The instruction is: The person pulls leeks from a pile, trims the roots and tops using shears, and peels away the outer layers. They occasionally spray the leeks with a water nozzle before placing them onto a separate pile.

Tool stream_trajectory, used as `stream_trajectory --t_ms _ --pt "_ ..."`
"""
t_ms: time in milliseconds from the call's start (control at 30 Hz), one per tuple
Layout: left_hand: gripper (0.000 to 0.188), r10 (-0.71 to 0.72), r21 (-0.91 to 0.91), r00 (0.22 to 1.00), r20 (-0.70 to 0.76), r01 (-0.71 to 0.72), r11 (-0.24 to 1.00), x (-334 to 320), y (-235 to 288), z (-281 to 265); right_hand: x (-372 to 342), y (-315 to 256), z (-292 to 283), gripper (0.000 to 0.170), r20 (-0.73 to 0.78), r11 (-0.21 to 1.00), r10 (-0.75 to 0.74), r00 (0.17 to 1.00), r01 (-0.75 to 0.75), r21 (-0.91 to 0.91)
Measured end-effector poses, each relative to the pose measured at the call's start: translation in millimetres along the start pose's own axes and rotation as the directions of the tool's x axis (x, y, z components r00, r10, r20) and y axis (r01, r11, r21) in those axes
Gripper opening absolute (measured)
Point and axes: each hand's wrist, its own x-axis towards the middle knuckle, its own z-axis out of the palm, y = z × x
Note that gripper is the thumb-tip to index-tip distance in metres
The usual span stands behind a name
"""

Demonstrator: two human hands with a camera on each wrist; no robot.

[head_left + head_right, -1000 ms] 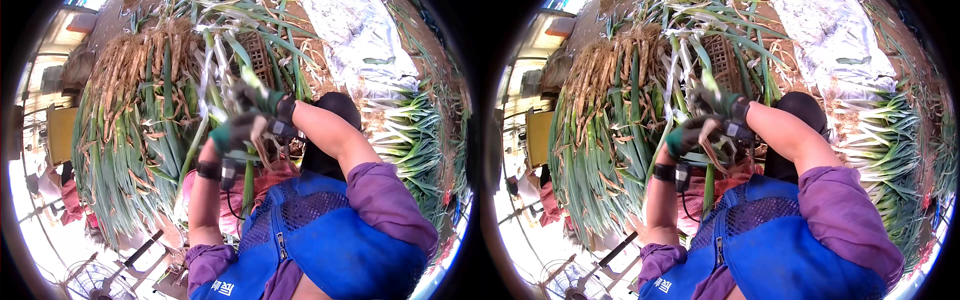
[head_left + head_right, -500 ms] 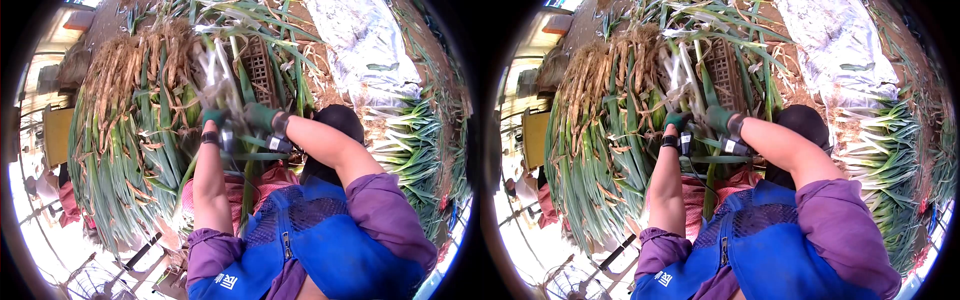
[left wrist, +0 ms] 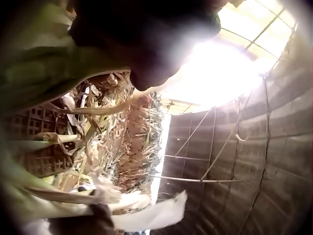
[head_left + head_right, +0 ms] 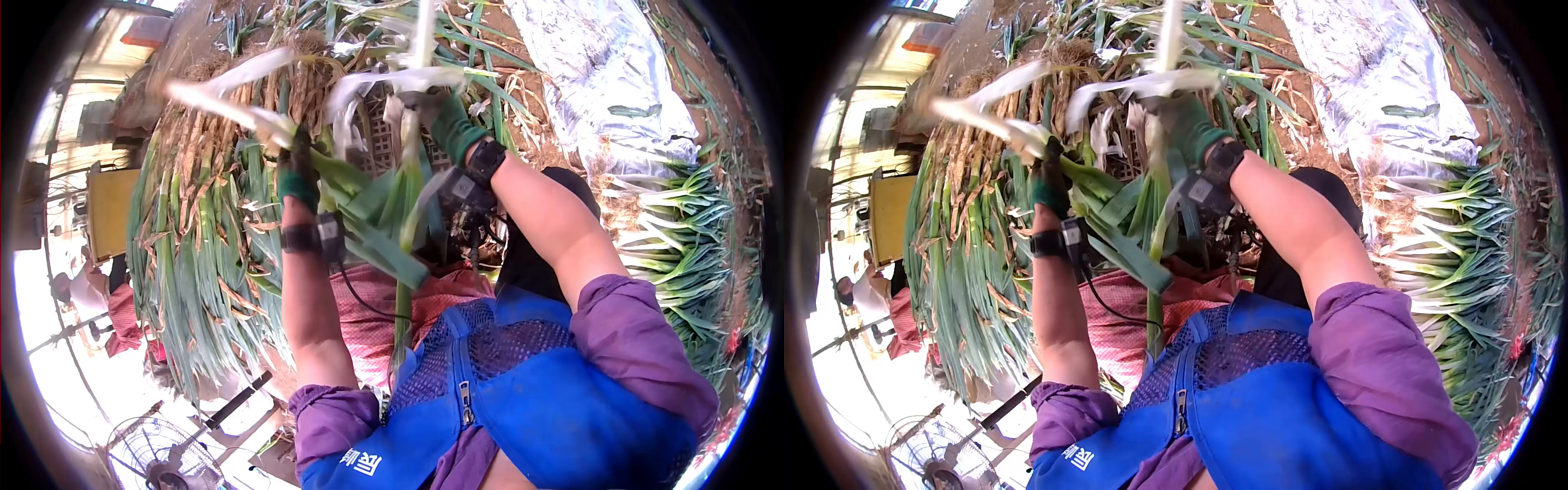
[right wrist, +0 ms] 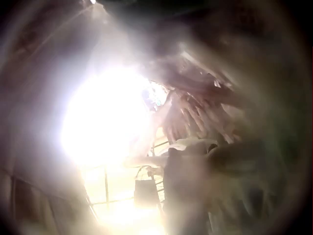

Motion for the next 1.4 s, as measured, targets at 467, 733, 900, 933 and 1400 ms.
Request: stream_trajectory --t_ms 467,733,900,933,1400 --pt "0.029 -0.038 0.226 0.922 0.386 -0.055 0.973 -79 17 94 -40 -100 -48 0.041 0.415 0.794 0.137 0.9 -0.35 0.498" --pt "0.032 0.007 0.147 0.813 0.582 -0.113 0.983 -101 33 121 -49 -145 -71 0.049 0.526 0.603 0.159 0.835 -0.504 0.618" --pt "0.047 0.227 -0.013 0.836 0.5 -0.254 0.967 -103 41 139 -43 -146 -69 0.043 0.295 0.795 -0.31 0.904 0.077 0.601" --pt "0.048 0.191 0.024 0.848 0.494 -0.233 0.972 -105 41 136 -36 -137 -70 0.041 0.156 0.79 -0.582 0.798 0.509 0.342" --pt "0.048 0.003 0.224 0.681 0.733 -0.245 0.943 -162 57 104 -20 -213 -127 0.033 0.581 0.896 -0.441 0.684 0.377 0.236"
